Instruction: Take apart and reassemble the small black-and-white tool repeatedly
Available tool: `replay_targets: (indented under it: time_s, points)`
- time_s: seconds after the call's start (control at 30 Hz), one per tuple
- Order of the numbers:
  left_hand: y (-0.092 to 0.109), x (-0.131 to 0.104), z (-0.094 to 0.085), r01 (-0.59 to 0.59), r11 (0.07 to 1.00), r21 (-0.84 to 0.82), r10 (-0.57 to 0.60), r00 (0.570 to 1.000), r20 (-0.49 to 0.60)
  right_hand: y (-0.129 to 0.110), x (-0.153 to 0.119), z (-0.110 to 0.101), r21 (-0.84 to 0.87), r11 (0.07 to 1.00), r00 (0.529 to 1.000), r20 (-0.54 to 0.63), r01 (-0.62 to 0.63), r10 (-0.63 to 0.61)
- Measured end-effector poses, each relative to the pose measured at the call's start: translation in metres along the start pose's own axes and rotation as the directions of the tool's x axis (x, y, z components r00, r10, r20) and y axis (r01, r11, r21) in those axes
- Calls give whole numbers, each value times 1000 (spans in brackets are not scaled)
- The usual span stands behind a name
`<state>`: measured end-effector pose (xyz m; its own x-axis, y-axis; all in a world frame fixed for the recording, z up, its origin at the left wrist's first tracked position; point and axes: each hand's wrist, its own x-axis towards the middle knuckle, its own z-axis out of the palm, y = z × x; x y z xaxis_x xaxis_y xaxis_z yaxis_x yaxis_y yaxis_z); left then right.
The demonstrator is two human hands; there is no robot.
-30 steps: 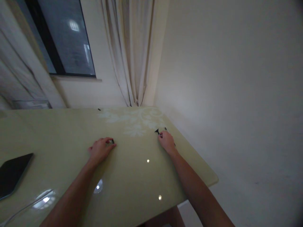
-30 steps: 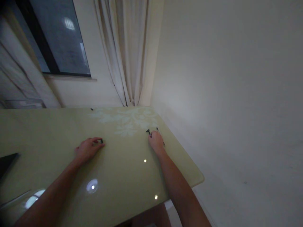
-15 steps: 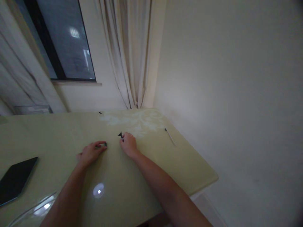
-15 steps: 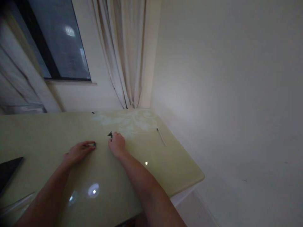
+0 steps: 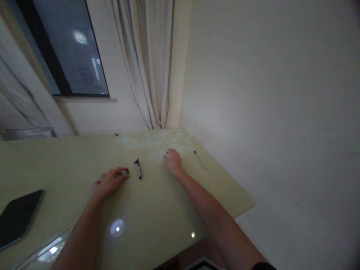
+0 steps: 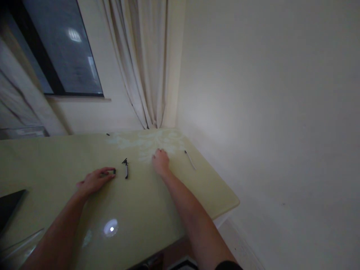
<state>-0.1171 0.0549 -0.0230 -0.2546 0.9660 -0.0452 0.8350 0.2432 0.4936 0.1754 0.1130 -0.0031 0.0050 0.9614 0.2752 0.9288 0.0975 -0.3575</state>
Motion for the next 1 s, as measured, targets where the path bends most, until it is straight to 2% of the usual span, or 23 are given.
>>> replay_targets:
  time_s: [0.13, 0.23, 0.33, 0.4, 0.53, 0.67, 0.77, 0.83, 1.0]
  points:
    - [16, -4, 5, -5, 1000, -24, 2, 992, -124, 88, 0, -40, -115, 983, 986, -107, -140, 128]
    - [40, -19, 15, -66, 994, 91, 82, 980, -179, 122, -9, -49, -153, 966, 976, -97, -209, 196]
    - [59, -35, 28, -127, 961, 244, 160, 980, -121, 127, -13, -45, -134, 972, 981, -57, -192, 186]
    - [64, -42, 34, -150, 941, 303, 188, 977, -98, 123, -13, -41, -119, 973, 979, -78, -197, 188]
    - [58, -45, 37, -156, 926, 343, 199, 976, -93, 127, -9, -42, -93, 950, 946, -159, -299, 282]
    - [55, -43, 37, -165, 915, 369, 205, 976, -73, 140, -9, -45, -69, 949, 950, -65, -309, 304]
    - [61, -43, 39, -170, 906, 387, 215, 974, -76, 132, -12, -42, -62, 964, 966, -1, -257, 258]
    - [66, -45, 41, -181, 905, 385, 226, 971, -76, 114, -14, -37, -54, 976, 976, 30, -213, 214]
    - [73, -51, 43, -196, 908, 369, 234, 970, -59, 32, -16, -12, 20, 1000, 995, 93, -20, 18]
